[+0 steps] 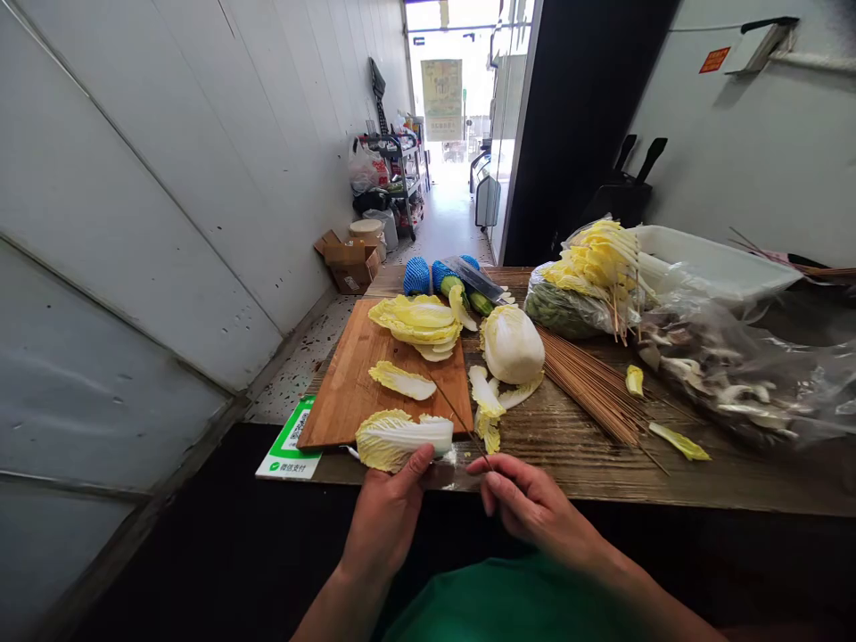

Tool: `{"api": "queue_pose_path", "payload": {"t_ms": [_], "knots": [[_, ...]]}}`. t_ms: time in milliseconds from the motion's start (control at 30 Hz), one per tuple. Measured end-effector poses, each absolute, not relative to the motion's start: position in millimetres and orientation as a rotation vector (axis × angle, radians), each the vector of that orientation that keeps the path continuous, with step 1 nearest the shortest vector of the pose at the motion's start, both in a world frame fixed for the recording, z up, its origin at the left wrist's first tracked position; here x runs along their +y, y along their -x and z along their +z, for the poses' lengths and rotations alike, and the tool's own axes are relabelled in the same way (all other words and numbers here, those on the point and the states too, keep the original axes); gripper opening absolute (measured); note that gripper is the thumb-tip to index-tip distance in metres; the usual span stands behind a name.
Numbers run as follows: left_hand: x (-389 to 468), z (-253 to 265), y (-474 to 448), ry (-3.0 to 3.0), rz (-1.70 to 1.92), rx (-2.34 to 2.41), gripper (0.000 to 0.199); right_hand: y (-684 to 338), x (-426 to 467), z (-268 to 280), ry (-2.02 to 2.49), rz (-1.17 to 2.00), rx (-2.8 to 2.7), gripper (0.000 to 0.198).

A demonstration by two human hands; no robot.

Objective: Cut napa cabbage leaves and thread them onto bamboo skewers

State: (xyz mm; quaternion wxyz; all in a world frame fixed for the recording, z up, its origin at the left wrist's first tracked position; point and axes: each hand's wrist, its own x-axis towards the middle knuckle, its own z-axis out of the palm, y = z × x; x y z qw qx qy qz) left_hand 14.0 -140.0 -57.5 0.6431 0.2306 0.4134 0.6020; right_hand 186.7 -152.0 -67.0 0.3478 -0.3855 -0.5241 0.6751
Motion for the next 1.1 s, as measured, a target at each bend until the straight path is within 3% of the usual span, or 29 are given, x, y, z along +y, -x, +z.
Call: {"api": "queue_pose_path", "payload": {"t_ms": [833, 933, 1100], "knots": [[-140, -42, -18, -0.547, 1.275, 0.957, 0.048, -183, -159, -80, 1.050, 1.509, -1.557, 0.038], [-136, -42, -15, -0.448, 1.349, 0.972, 0.038, -186, -164, -77, 1.083, 1.356, -1.602, 0.035], [-126, -43, -9, -0.166, 1.416, 0.986, 0.014, -191, -180, -75, 1.076, 0.838, -1.794, 0.030]]}}
